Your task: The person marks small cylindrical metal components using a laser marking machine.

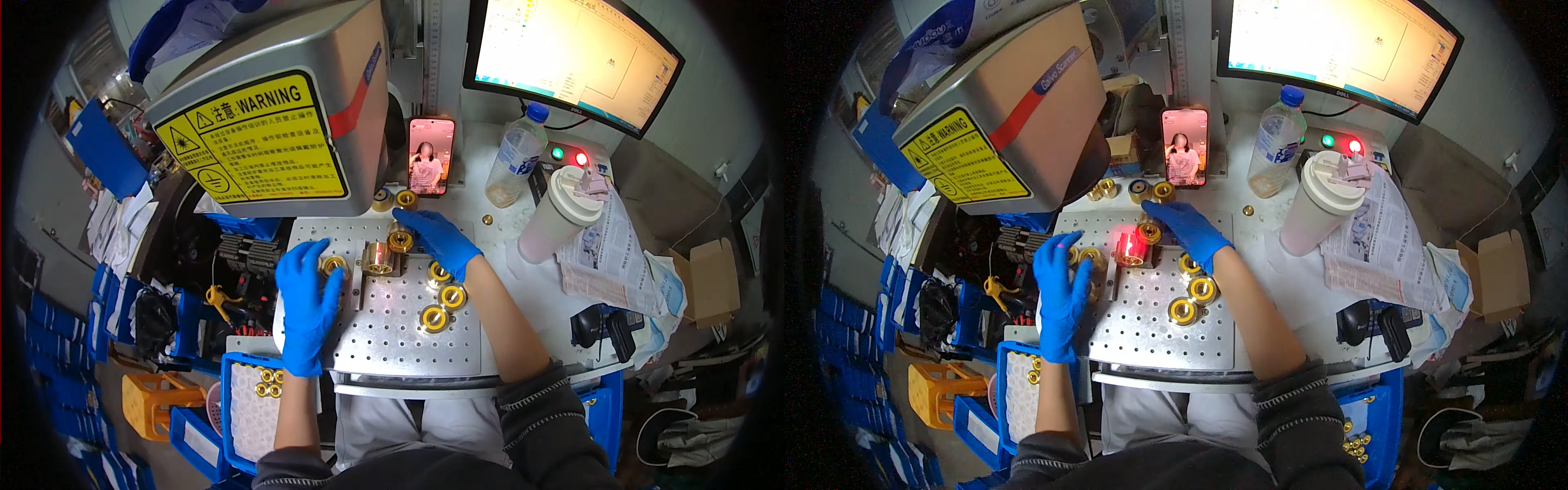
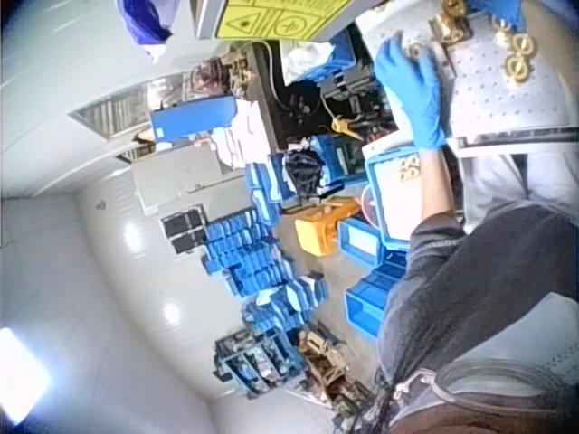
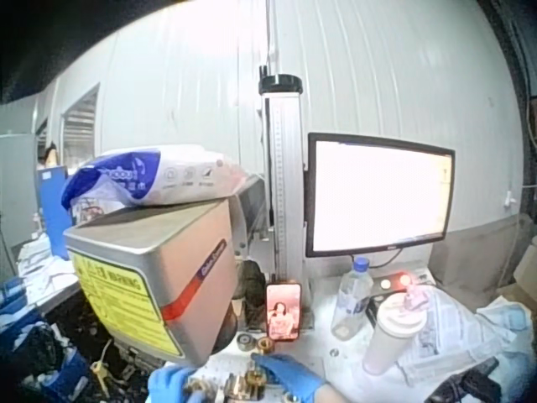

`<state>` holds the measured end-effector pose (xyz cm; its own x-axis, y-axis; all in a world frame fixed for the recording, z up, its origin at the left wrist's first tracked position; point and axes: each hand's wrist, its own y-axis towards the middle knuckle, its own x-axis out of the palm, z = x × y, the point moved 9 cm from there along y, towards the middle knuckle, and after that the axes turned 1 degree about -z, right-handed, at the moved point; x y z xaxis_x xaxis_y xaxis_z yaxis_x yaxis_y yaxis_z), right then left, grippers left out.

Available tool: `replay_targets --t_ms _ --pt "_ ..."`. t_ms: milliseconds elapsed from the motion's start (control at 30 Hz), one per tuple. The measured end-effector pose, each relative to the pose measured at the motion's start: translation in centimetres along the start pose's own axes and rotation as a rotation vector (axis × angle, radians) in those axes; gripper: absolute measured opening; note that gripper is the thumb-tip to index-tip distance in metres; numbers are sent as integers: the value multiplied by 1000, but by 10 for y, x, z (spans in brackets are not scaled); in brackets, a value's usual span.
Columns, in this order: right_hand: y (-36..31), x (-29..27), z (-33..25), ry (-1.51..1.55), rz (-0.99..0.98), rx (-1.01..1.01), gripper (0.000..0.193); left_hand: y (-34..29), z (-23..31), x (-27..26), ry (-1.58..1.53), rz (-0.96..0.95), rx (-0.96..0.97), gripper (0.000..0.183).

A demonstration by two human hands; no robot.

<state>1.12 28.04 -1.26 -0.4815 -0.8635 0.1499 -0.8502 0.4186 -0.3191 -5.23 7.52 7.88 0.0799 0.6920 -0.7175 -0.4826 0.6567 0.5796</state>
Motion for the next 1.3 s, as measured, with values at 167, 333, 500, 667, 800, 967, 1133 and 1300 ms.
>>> replay_targets --t_ms 167,333,500,667,800,967,1133,1300 --pt "2 -4 0 -6 37 -18 40 34 29 29 14 -235 220 53" --pt "31 -10 22 152 -24 -81 36 33 18 30 -65 -174 233 41" --pt "5 10 -8 -242 -65 -274 28 -7 -27 -26 -237 99 -226 41" --pt "6 33 -5 -297 -246 -224 24 -47 -61 -36 -78 119 -288 41" --pt "2 34 -9 -348 -203 -270 23 -59 -71 -18 -9 -22 -352 38" --pt "13 30 2 -310 -281 -270 24 -58 -62 -10 -73 -11 -366 36" --pt "14 33 3 -198 -348 -272 22 -59 -65 -16 -161 -59 -437 33" --pt "12 34 0 -227 -371 -301 21 -24 -18 -31 77 -87 -160 32"
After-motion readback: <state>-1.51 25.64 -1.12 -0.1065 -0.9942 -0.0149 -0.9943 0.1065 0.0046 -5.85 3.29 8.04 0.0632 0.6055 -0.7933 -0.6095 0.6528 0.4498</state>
